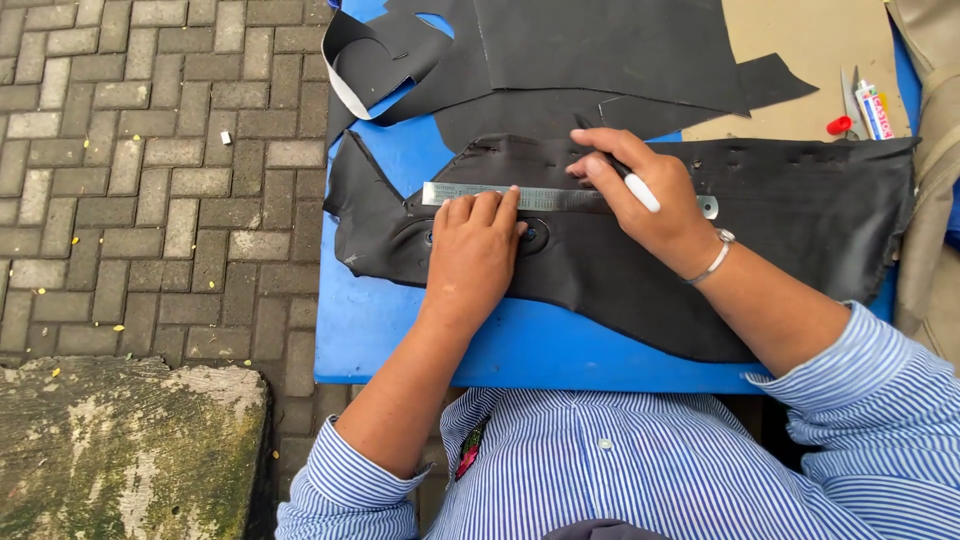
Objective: Marking patterns and layout lines on a piece of black leather using a ruler and a white marker on a work table.
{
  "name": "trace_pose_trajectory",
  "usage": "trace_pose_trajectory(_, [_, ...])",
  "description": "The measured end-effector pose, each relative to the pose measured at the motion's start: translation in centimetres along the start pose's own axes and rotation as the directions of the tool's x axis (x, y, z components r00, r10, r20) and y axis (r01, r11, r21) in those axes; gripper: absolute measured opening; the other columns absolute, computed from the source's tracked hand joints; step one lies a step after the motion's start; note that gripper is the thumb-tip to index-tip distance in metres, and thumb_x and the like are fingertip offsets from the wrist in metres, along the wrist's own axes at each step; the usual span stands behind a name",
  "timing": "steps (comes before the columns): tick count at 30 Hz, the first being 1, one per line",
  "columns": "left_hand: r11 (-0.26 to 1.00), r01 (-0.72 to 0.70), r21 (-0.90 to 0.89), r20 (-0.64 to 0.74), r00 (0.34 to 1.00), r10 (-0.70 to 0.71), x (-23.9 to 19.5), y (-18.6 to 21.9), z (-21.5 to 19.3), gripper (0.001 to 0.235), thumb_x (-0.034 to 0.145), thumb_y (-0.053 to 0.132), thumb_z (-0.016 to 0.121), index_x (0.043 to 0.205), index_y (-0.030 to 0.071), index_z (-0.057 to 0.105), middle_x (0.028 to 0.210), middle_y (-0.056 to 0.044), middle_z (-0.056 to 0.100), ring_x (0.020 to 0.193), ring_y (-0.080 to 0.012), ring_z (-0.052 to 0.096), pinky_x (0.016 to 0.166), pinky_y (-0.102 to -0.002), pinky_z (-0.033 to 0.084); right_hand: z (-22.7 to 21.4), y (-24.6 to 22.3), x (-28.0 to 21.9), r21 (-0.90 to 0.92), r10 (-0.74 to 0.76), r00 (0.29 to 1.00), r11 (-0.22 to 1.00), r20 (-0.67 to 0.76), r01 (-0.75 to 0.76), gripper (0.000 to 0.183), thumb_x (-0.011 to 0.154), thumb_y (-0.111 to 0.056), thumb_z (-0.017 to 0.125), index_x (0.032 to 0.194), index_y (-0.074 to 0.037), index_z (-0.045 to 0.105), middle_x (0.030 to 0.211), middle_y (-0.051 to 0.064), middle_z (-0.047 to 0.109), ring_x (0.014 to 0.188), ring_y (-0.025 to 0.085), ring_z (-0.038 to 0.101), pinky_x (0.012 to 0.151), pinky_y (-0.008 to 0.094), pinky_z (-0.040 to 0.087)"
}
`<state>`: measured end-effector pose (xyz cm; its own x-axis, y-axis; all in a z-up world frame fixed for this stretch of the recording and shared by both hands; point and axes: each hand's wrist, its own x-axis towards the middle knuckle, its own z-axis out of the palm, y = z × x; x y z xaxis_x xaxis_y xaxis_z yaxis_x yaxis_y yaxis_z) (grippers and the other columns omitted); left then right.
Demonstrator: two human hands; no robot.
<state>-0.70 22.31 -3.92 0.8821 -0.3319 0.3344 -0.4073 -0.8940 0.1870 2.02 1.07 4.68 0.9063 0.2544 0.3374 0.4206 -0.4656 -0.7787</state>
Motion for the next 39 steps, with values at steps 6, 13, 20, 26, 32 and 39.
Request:
trace_pose_trajectory(6, [0.991, -0.037, 0.127, 0.061, 0.998, 0.03, 1.2, -0.7, 0.2, 0.032, 0.103, 0.027, 0.059, 0.131, 0.013, 0.066, 0.115, -0.004, 0.06, 0.109, -0.0233, 0.056, 0.094, -0.044, 0.047, -4.7, 7.4, -5.1, -0.683, -0.339, 0.92, 0.626, 0.195, 0.376, 0.026, 0.101, -0.013, 0.068, 0.125, -0.003, 0.07, 0.101, 0.014, 0.071, 0.103, 0.031, 0.07, 0.089, 0.042, 0.057])
trace_pose_trajectory(13, [0.996, -0.007, 0.092, 0.121, 0.993, -0.004, 1.6, 0.8, -2.2, 0.035, 0.102, 0.027, 0.063, 0.13, 0.006, 0.068, 0.135, -0.016, 0.055, 0.13, -0.034, 0.05, 0.107, -0.05, 0.04, -5.5, 10.5, -6.8, -0.709, -0.292, 0.916, 0.582, 0.274, 0.398, 0.025, 0.105, -0.015, 0.06, 0.128, -0.008, 0.065, 0.097, 0.011, 0.065, 0.101, 0.03, 0.069, 0.086, 0.039, 0.056])
trace_pose_trajectory(20, [0.995, -0.058, 0.086, 0.142, 0.989, 0.045, 2.2, -2.2, 0.3, 0.028, 0.102, 0.022, 0.059, 0.128, 0.013, 0.065, 0.124, -0.007, 0.06, 0.123, -0.0284, 0.056, 0.104, -0.047, 0.043, -5.6, 10.3, -6.6, -0.686, -0.299, 0.914, 0.606, 0.273, 0.403, 0.025, 0.102, -0.018, 0.063, 0.124, -0.008, 0.066, 0.094, 0.011, 0.063, 0.095, 0.029, 0.067, 0.083, 0.039, 0.054])
trace_pose_trajectory(26, [0.984, -0.129, 0.121, 0.114, 0.987, 0.115, 3.5, -3.6, 0.1, 0.028, 0.09, 0.028, 0.074, 0.116, 0.022, 0.068, 0.103, 0.002, 0.058, 0.108, -0.0214, 0.056, 0.096, -0.04, 0.044, -5.6, 10.0, -7.1, -0.664, -0.299, 0.934, 0.661, 0.196, 0.351, 0.02, 0.106, -0.017, 0.056, 0.123, -0.01, 0.066, 0.088, 0.006, 0.055, 0.084, 0.026, 0.061, 0.076, 0.038, 0.05])
trace_pose_trajectory(32, [0.954, -0.291, 0.076, -0.184, 0.936, 0.3, 4.4, -2.4, -0.7, 0.008, 0.091, 0.014, 0.078, 0.095, 0.018, 0.071, 0.093, 0.001, 0.057, 0.094, -0.0206, 0.062, 0.083, -0.032, 0.051, -7.4, 8.5, -7.2, -0.727, -0.403, 0.907, 0.585, 0.124, 0.36, 0.025, 0.109, -0.009, 0.049, 0.114, -0.013, 0.073, 0.085, 0.004, 0.052, 0.077, 0.023, 0.056, 0.073, 0.036, 0.05])
trace_pose_trajectory(39, [0.922, -0.353, 0.161, -0.322, 0.864, 0.387, 4.0, -1.2, 0.7, 0.005, 0.093, 0.015, 0.074, 0.097, 0.018, 0.072, 0.099, 0.002, 0.064, 0.1, -0.0197, 0.063, 0.086, -0.033, 0.049, -7.7, 8.7, -7.2, -0.829, -0.544, 0.83, 0.404, 0.122, 0.387, 0.035, 0.1, 0.004, 0.052, 0.113, -0.017, 0.077, 0.09, 0.006, 0.057, 0.083, 0.023, 0.059, 0.077, 0.035, 0.05])
